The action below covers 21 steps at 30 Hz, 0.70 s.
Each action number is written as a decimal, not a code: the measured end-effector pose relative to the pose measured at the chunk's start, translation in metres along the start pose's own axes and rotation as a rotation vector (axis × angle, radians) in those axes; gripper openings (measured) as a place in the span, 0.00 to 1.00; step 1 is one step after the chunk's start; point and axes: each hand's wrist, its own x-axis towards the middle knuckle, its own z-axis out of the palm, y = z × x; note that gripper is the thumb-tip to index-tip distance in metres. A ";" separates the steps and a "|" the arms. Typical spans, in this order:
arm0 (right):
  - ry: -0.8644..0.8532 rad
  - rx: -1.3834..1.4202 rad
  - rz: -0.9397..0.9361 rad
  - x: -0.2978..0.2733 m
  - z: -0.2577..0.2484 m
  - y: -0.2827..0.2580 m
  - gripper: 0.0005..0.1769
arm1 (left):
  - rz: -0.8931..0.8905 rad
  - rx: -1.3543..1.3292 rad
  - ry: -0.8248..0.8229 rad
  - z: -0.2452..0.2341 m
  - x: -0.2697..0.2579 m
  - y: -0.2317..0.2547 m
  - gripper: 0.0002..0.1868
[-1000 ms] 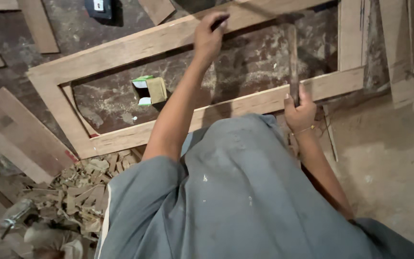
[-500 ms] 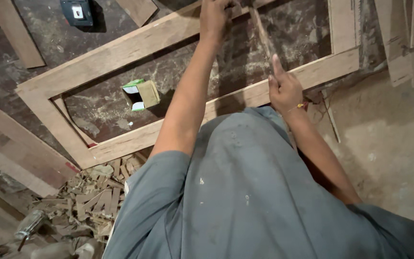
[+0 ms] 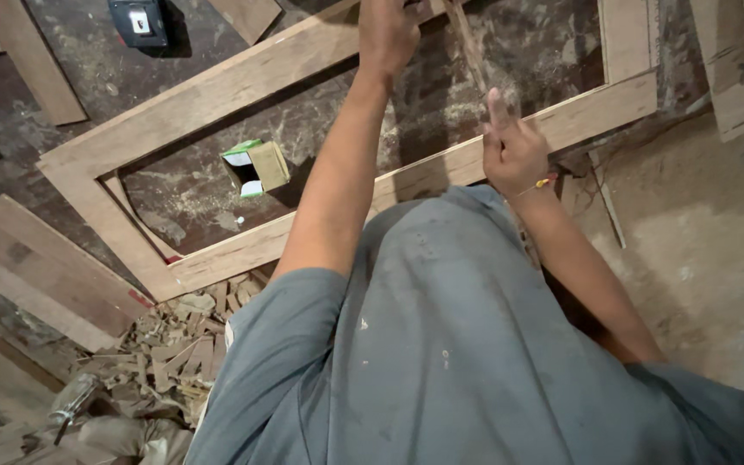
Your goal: The person assembles a rectangular wooden frame on a workbench, using a hammer to drive nails into the joints. They repeatedly adjust the position of the wooden planks and strike the nails to secure the structure.
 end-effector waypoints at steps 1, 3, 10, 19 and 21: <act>-0.092 -0.045 0.096 0.002 0.000 -0.001 0.35 | 0.052 0.000 0.014 -0.004 -0.001 0.001 0.17; -0.273 -0.137 0.282 0.008 -0.001 -0.001 0.34 | 0.034 -0.040 0.016 -0.003 0.002 0.003 0.17; 0.108 0.068 -0.138 -0.008 0.001 0.003 0.33 | 0.024 0.000 0.065 0.006 -0.006 -0.035 0.09; 0.115 0.022 -0.149 -0.014 0.018 0.035 0.36 | -0.363 -0.214 0.208 0.005 -0.002 -0.072 0.09; 0.168 0.069 -0.193 -0.027 0.020 0.041 0.35 | -0.386 -0.225 0.209 0.005 -0.015 -0.077 0.12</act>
